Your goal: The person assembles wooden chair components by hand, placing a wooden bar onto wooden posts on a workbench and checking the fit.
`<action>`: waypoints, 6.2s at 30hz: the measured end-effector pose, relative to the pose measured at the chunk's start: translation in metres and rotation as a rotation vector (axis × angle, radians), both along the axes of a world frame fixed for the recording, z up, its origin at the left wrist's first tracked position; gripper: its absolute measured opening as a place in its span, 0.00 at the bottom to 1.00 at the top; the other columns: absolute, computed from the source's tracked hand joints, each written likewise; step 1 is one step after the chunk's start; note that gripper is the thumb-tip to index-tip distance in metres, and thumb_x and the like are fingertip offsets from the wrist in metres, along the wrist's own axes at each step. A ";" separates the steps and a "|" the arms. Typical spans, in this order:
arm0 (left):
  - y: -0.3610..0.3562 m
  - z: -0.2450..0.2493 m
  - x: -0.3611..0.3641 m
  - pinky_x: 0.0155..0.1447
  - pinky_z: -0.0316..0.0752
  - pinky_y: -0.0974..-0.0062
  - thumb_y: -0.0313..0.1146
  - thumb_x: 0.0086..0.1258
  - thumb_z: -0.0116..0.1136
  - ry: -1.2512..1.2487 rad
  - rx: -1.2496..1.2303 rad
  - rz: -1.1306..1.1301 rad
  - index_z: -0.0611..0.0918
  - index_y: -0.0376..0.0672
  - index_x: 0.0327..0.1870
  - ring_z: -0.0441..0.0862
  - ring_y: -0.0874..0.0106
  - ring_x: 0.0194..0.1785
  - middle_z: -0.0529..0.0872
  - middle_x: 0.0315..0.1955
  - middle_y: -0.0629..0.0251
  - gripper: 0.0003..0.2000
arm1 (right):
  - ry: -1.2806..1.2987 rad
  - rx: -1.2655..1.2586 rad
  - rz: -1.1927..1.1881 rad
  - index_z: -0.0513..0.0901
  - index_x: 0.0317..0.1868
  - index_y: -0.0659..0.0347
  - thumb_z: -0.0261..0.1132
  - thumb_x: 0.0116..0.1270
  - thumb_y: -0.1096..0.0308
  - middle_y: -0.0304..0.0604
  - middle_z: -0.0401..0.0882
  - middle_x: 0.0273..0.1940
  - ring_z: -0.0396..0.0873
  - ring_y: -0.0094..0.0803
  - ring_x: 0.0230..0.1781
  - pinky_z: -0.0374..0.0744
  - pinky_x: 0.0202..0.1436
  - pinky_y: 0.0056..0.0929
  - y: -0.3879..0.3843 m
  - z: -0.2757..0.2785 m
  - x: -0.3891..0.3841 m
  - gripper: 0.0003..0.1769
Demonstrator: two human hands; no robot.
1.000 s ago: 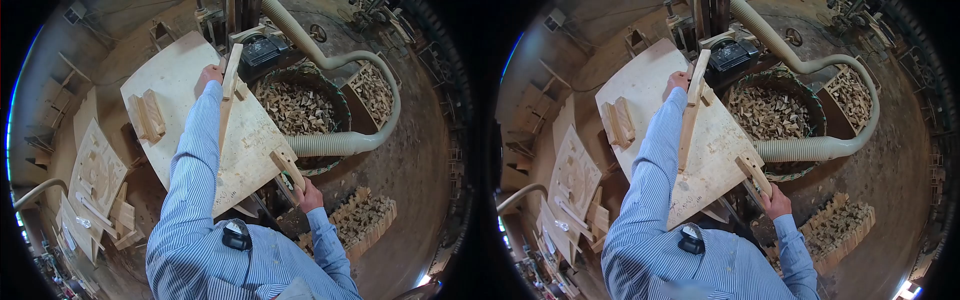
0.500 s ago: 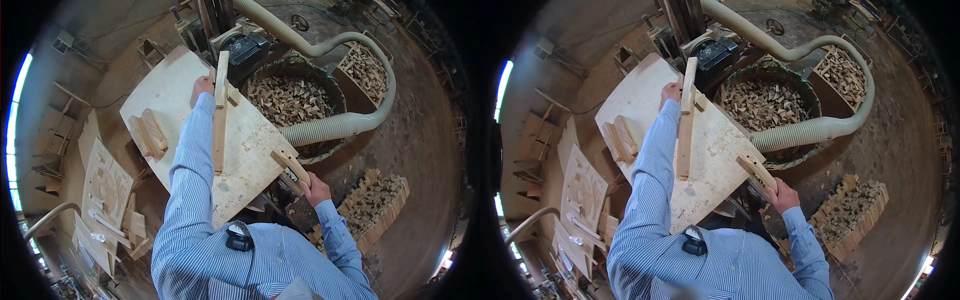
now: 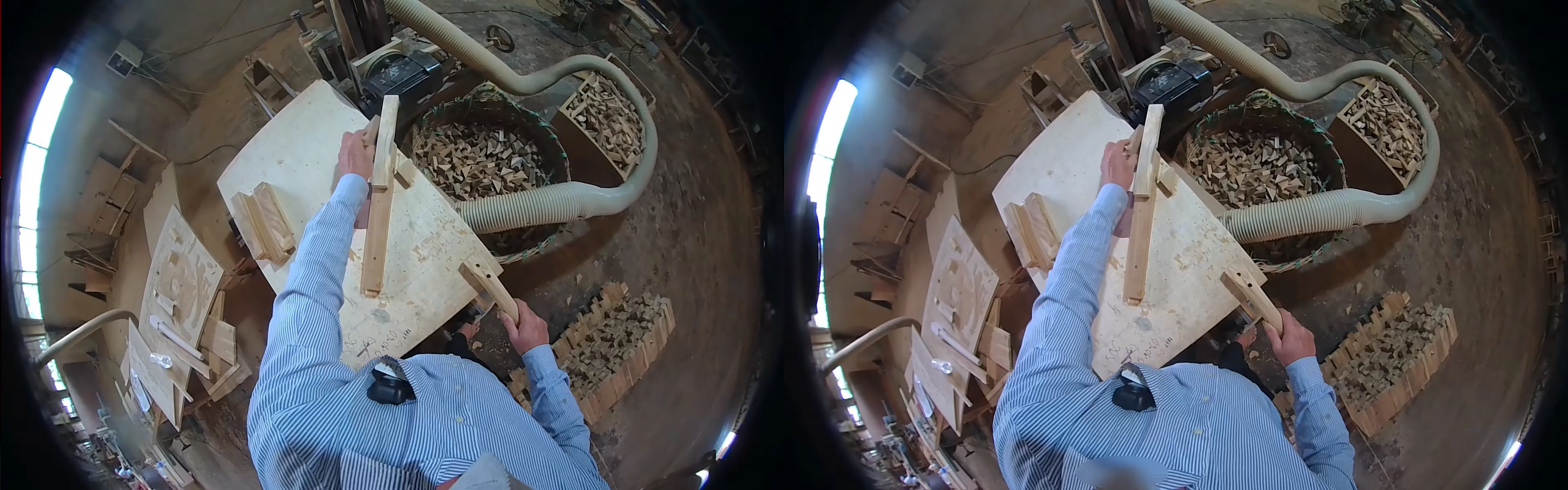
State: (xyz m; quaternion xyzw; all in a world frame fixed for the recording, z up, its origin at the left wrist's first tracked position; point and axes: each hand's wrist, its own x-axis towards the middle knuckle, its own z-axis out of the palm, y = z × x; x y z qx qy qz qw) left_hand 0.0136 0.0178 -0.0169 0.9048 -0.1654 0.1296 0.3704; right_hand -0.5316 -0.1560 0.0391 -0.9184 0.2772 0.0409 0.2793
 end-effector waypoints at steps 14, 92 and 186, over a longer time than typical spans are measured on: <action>-0.029 -0.015 -0.006 0.35 0.85 0.74 0.30 0.69 0.76 0.542 -0.411 0.202 0.94 0.36 0.40 0.88 0.77 0.28 0.93 0.28 0.64 0.06 | 0.011 -0.005 0.019 0.79 0.70 0.60 0.70 0.75 0.51 0.59 0.90 0.52 0.91 0.57 0.47 0.88 0.51 0.50 -0.011 -0.012 -0.043 0.30; 0.032 -0.009 -0.057 0.55 0.82 0.71 0.30 0.78 0.64 0.176 -0.407 -0.110 0.81 0.32 0.68 0.84 0.68 0.49 0.82 0.50 0.57 0.21 | -0.007 -0.044 -0.012 0.79 0.65 0.53 0.65 0.77 0.43 0.56 0.91 0.48 0.90 0.57 0.46 0.88 0.50 0.52 0.003 -0.001 -0.007 0.28; -0.001 0.028 -0.202 0.71 0.75 0.58 0.35 0.87 0.54 0.136 0.045 0.140 0.76 0.39 0.72 0.80 0.53 0.65 0.81 0.64 0.49 0.19 | -0.213 0.151 -0.054 0.81 0.65 0.62 0.73 0.72 0.46 0.53 0.86 0.48 0.85 0.52 0.47 0.80 0.54 0.49 -0.051 0.024 -0.002 0.33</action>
